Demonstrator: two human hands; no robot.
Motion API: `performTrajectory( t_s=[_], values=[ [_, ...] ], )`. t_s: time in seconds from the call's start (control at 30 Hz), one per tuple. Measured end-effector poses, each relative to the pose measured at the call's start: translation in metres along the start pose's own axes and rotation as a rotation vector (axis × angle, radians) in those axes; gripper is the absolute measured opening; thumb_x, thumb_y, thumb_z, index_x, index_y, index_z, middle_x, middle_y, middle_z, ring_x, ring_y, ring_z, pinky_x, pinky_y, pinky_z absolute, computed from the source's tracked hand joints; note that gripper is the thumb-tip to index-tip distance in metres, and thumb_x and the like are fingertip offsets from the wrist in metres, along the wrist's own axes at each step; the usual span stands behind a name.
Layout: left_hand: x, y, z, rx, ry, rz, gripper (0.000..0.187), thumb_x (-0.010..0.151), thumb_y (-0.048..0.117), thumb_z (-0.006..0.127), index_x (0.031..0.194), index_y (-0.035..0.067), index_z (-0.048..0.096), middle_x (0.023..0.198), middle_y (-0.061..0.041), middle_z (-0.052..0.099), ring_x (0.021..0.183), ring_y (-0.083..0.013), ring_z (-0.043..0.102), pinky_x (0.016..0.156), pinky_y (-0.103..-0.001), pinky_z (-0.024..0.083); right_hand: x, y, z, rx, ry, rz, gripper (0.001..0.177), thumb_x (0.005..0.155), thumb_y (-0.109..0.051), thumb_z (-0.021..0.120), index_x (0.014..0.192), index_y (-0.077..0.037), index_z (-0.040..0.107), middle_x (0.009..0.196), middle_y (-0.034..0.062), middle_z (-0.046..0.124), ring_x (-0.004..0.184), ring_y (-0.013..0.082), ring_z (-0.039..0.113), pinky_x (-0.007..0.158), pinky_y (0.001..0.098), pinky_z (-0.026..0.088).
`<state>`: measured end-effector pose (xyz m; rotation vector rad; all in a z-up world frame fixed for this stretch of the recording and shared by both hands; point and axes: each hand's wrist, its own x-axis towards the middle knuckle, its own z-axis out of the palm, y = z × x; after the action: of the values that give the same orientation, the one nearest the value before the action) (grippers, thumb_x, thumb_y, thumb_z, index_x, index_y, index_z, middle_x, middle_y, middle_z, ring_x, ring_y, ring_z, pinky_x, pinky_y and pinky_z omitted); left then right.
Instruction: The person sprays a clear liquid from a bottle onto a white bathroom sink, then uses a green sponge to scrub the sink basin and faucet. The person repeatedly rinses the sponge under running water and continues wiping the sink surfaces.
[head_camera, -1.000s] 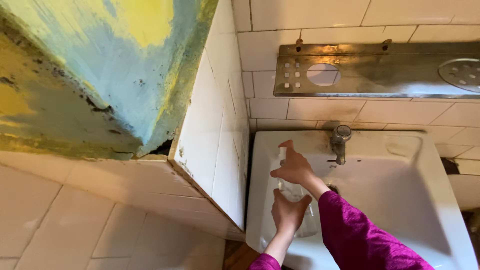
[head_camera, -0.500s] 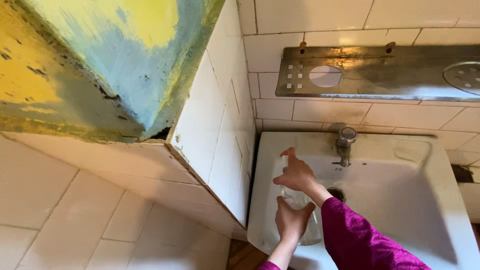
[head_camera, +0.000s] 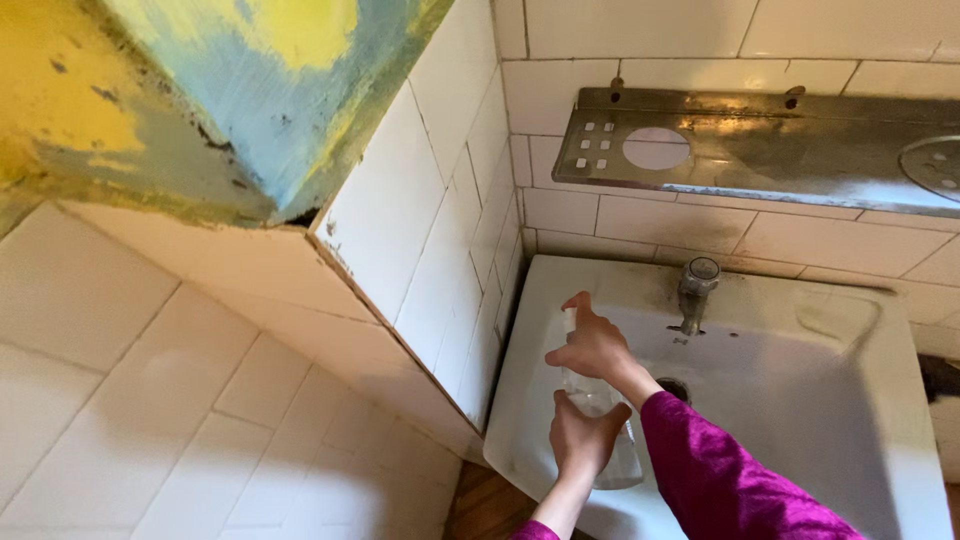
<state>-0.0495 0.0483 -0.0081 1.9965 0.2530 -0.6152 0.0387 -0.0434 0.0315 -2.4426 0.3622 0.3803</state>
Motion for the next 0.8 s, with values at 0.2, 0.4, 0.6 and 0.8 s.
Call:
performTrajectory(
  t_s=[0.2,0.4,0.6,0.8],
  values=[
    [-0.014,0.005,0.004,-0.086,0.039,-0.036,0.085,0.065,0.044,0.08,0.127,-0.004,0.046,0.115,-0.024,0.07,0.105,-0.0362,0.074,0.094,-0.041,0.059,-0.006,0.004,-0.003,0.065,0.03,-0.084,0.099,0.061,-0.027,0.084,0.144,-0.017,0.029,0.088,0.0121,0.072,0.086,0.0344,0.072,0.078,0.0447,0.058],
    [-0.026,0.002,0.012,-0.063,0.125,0.042,0.084,0.067,0.044,0.086,0.124,-0.003,0.045,0.113,-0.022,0.066,0.106,-0.0362,0.07,0.095,-0.042,0.057,-0.01,0.01,0.002,0.023,-0.012,-0.089,0.095,0.062,-0.027,0.082,0.142,-0.015,0.033,0.085,0.0118,0.071,0.081,0.0336,0.074,0.073,0.046,0.06],
    [-0.034,-0.009,0.021,-0.098,0.082,-0.08,0.086,0.065,0.042,0.08,0.128,-0.003,0.043,0.109,-0.025,0.074,0.103,-0.0356,0.074,0.093,-0.041,0.058,-0.02,0.023,0.012,0.092,0.041,-0.178,0.093,0.06,-0.025,0.084,0.139,-0.012,0.035,0.081,0.0132,0.071,0.079,0.0334,0.072,0.072,0.0435,0.057],
    [-0.044,-0.014,0.032,-0.1,0.131,-0.042,0.09,0.07,0.042,0.088,0.13,-0.004,0.04,0.116,-0.024,0.062,0.105,-0.0369,0.07,0.094,-0.04,0.058,-0.019,0.038,0.018,0.082,-0.061,-0.183,0.098,0.063,-0.03,0.082,0.146,-0.013,0.033,0.087,0.0126,0.071,0.083,0.0312,0.075,0.076,0.0446,0.06]
  ],
)
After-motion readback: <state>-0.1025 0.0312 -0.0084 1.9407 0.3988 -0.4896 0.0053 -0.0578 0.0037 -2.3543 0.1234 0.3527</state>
